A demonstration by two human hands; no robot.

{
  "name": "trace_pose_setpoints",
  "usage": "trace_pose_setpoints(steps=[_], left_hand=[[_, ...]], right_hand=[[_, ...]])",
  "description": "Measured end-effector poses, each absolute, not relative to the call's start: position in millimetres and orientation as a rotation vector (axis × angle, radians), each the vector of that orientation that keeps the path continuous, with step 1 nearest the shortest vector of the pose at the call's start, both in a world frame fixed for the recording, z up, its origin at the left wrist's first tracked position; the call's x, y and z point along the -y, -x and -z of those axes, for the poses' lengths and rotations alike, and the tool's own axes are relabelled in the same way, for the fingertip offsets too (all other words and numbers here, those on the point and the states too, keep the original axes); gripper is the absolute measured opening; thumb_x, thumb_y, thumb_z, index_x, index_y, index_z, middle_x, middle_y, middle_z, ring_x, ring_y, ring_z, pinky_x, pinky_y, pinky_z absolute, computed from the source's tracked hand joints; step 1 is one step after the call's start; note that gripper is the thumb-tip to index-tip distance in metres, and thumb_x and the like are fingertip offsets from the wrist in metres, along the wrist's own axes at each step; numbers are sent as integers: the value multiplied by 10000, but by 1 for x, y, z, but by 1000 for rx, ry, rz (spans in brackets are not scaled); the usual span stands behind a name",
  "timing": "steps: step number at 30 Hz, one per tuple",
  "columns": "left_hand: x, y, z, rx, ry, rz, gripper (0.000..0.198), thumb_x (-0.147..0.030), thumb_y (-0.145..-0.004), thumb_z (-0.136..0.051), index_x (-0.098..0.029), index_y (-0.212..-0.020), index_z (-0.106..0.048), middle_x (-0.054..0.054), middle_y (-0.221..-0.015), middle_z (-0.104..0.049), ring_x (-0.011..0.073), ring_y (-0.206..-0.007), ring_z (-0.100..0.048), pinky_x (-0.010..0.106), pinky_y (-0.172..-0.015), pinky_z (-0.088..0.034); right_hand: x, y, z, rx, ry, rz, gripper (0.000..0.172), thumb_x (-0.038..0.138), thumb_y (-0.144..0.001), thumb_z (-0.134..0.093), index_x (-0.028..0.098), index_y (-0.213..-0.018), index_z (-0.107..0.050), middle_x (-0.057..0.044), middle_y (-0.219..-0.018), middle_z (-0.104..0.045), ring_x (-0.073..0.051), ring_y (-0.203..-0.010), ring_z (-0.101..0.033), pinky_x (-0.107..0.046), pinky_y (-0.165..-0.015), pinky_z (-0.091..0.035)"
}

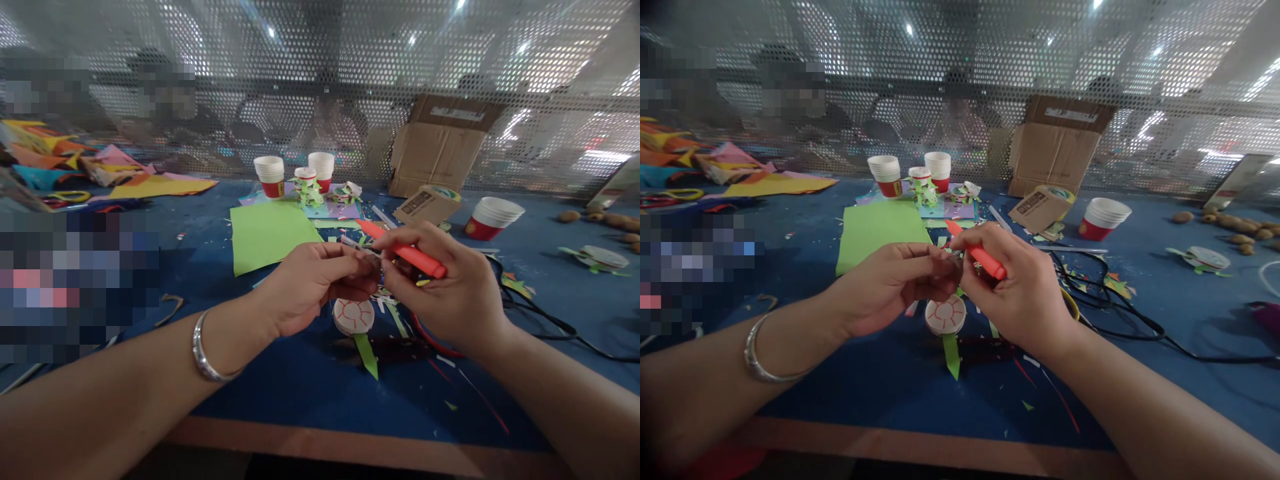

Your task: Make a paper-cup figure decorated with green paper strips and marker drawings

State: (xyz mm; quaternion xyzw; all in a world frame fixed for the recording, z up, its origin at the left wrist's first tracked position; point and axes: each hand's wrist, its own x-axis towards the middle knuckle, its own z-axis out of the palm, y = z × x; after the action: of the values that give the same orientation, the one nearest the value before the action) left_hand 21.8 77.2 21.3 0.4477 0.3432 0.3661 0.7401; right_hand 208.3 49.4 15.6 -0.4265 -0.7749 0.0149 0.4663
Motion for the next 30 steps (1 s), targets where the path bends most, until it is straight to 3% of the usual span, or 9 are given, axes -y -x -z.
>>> trace_pose_setpoints(steps=[10, 14, 21, 30], left_hand=[[-82, -20, -21, -837, -965, -830, 109, -201, -858, -741, -113, -796, -758, 63, -812, -767, 119, -697, -713, 253, -722, -587], [-84, -20, -18, -880, -978, -846, 116, -191, -885, -723, -115, -806, -761, 66, -816, -775, 127, -704, -729, 264, -742, -603], [-82, -23, -18, -901, -1001, -831, 113, -192, -884, -752, -110, -806, -747, 50, -750, -762, 126, -675, -734, 234, -685, -611], [-74, -26, -21, -924, -1121, -833, 152, -257, -878, -773, -115, -836, -740, 58, -764, -771, 124, -686, -736, 215, -684, -592]], right_hand=[[-57, -216, -16, 1785, 1151, -6, 151, 157, -876, -664, 254, -989, -687, 8, -868, -711, -151, -664, -639, -292, -639, -512], [-58, -215, -14, 1847, 1149, -67, 173, 178, -879, -696, 250, -1035, -676, 11, -853, -723, -167, -720, -681, -306, -705, -534], [-57, -211, -13, 1955, 1047, -18, 187, 133, -917, -626, 246, -1058, -674, -11, -1031, -774, -182, -915, -737, -293, -827, -547], [-56, -212, -13, 2020, 1052, 65, 229, 133, -910, -630, 265, -1089, -683, -2, -1017, -797, -184, -889, -762, -280, -770, -562]])
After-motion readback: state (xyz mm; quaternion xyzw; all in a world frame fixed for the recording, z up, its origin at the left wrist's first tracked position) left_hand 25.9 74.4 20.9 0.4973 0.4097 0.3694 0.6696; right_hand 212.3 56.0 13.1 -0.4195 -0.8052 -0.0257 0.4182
